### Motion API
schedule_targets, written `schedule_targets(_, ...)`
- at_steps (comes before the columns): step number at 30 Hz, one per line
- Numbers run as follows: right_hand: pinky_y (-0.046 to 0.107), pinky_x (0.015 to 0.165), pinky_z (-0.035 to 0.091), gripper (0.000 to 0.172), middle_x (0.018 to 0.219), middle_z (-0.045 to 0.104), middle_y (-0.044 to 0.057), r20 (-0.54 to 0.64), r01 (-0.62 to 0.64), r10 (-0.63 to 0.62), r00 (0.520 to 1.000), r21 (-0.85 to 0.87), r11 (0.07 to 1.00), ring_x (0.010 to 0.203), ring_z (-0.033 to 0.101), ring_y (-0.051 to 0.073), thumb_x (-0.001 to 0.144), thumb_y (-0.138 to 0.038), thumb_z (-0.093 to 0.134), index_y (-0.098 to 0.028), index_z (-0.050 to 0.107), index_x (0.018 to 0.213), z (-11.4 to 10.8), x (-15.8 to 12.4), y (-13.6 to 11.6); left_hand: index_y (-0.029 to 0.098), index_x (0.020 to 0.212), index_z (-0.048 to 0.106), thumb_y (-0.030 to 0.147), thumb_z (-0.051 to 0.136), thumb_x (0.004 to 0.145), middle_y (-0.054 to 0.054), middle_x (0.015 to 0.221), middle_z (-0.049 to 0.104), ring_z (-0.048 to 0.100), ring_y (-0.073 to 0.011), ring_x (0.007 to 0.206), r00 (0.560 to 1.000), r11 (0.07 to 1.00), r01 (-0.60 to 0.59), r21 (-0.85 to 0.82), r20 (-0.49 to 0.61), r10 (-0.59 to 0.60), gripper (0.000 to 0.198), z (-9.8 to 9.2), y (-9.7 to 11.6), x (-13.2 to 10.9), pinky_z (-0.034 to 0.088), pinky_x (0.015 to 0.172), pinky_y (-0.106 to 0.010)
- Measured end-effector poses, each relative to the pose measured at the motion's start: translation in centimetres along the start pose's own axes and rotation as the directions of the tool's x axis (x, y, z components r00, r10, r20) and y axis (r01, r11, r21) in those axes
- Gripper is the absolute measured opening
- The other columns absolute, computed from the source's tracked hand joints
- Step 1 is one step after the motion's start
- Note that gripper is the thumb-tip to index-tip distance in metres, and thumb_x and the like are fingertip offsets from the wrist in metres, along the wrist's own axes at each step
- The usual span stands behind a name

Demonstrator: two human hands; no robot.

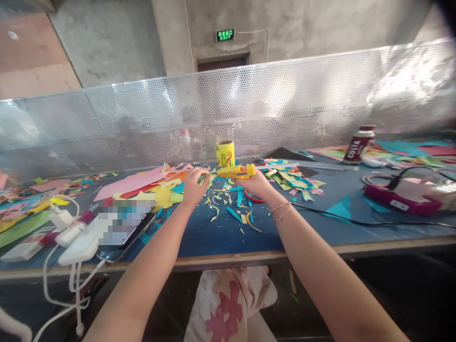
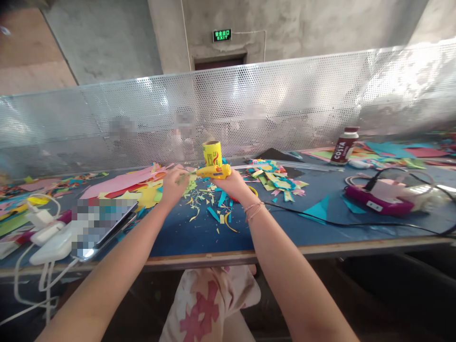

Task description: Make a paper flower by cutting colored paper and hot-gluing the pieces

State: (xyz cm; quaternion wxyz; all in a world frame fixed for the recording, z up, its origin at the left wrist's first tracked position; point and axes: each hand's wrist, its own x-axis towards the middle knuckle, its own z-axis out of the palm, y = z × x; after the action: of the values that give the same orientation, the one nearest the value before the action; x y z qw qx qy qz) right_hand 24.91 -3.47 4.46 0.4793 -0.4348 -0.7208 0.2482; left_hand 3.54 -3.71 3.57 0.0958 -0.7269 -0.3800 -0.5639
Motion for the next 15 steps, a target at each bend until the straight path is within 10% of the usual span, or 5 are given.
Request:
schedule_targets(10, 0.033, 0.081, 0.052, 0.03, 0.096, 0.069, 0.005, 0.009, 0.025, -0.025, 1.0, 0.07, 0.997, 0.09, 0.064, 0.02, 0.069, -0.034, 0.066, -0.02, 0.067, 0.095, 0.1, 0.3, 0.3, 0.019, 0.075, 0.062, 0.023, 0.057, 0.075, -0.003, 0.081, 0.066, 0.058, -0.0168, 0.082, 0.985, 0.981, 0.165, -0.099, -0.032, -0.169, 0.006, 0.1, 0.1, 0.0, 0.045, 0.078, -0.03)
schedule_targets(15, 0.036, 0.084, 0.051, 0.035, 0.098, 0.068, 0.006, -0.023, -0.016, 0.018, 1.0, 0.053, 0.998, 0.092, 0.064, 0.02, 0.067, -0.039, 0.067, -0.019, 0.066, 0.096, -0.2, 0.4, -0.1, 0.02, 0.082, 0.065, 0.028, 0.062, 0.071, -0.002, 0.082, 0.065, 0.057, -0.0152, 0.078, 0.906, 0.89, 0.386, -0.244, -0.079, -0.415, 0.014, 0.3, -1.0, 0.0, 0.045, 0.073, -0.028)
